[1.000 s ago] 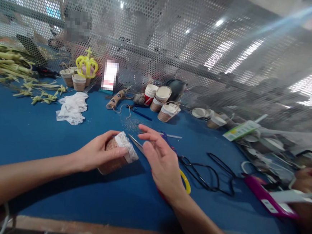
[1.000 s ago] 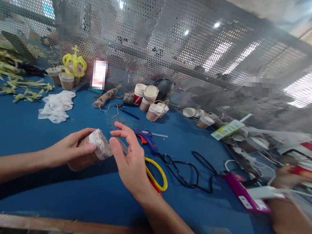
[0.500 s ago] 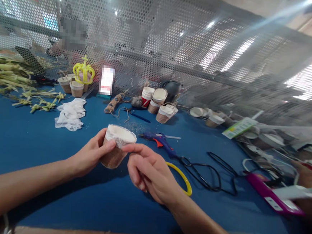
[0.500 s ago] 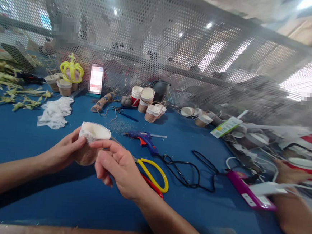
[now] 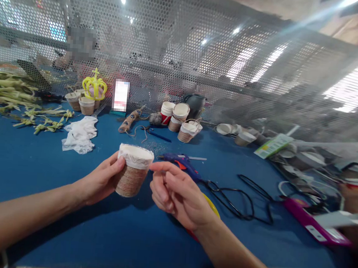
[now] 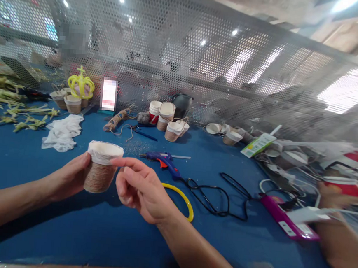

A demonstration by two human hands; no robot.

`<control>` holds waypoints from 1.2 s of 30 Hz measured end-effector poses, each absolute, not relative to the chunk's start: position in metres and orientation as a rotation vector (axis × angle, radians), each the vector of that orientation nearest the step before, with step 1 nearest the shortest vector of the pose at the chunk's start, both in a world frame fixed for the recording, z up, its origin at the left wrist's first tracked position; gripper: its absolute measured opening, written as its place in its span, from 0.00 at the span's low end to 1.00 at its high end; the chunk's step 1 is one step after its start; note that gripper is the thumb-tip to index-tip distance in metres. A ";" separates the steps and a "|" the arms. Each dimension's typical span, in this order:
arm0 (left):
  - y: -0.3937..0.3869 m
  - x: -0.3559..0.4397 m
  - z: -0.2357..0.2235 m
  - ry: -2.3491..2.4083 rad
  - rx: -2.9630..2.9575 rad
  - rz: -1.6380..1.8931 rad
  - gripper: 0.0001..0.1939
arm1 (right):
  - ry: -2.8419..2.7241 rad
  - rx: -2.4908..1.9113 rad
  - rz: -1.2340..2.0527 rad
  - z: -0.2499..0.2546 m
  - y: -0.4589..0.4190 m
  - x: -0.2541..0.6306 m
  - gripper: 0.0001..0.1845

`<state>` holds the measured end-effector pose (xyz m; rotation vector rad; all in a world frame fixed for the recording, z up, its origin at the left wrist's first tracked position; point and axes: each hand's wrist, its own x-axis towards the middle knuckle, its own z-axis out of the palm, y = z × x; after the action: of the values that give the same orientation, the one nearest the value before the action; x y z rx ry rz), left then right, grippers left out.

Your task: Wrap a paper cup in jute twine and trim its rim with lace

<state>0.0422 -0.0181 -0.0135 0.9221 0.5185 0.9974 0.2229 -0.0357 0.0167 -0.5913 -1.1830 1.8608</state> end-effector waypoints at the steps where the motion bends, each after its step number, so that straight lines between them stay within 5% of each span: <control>1: -0.018 0.042 -0.013 0.509 0.920 0.980 0.24 | -1.165 -0.579 1.870 0.017 -0.035 0.223 0.12; 7: -0.016 0.041 -0.012 0.523 0.851 0.941 0.25 | -1.050 -0.590 1.830 0.022 -0.031 0.226 0.07; 21: -0.012 0.041 -0.010 0.530 0.605 0.816 0.33 | -1.054 -0.907 1.686 0.013 -0.029 0.219 0.14; 27: -0.012 0.037 -0.014 0.568 0.628 0.821 0.24 | -1.117 -1.027 1.606 0.010 -0.022 0.220 0.23; 32: -0.008 0.034 -0.019 0.602 0.719 0.869 0.24 | -1.595 -1.194 1.256 0.006 -0.017 0.224 0.03; 36: -0.005 0.034 -0.018 0.607 0.924 0.946 0.24 | -1.845 -1.284 1.052 0.011 -0.017 0.227 0.08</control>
<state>0.0339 -0.0054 -0.0182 0.9242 0.6074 0.9459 0.2272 -0.0165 0.0106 -1.2843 -1.8452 1.0523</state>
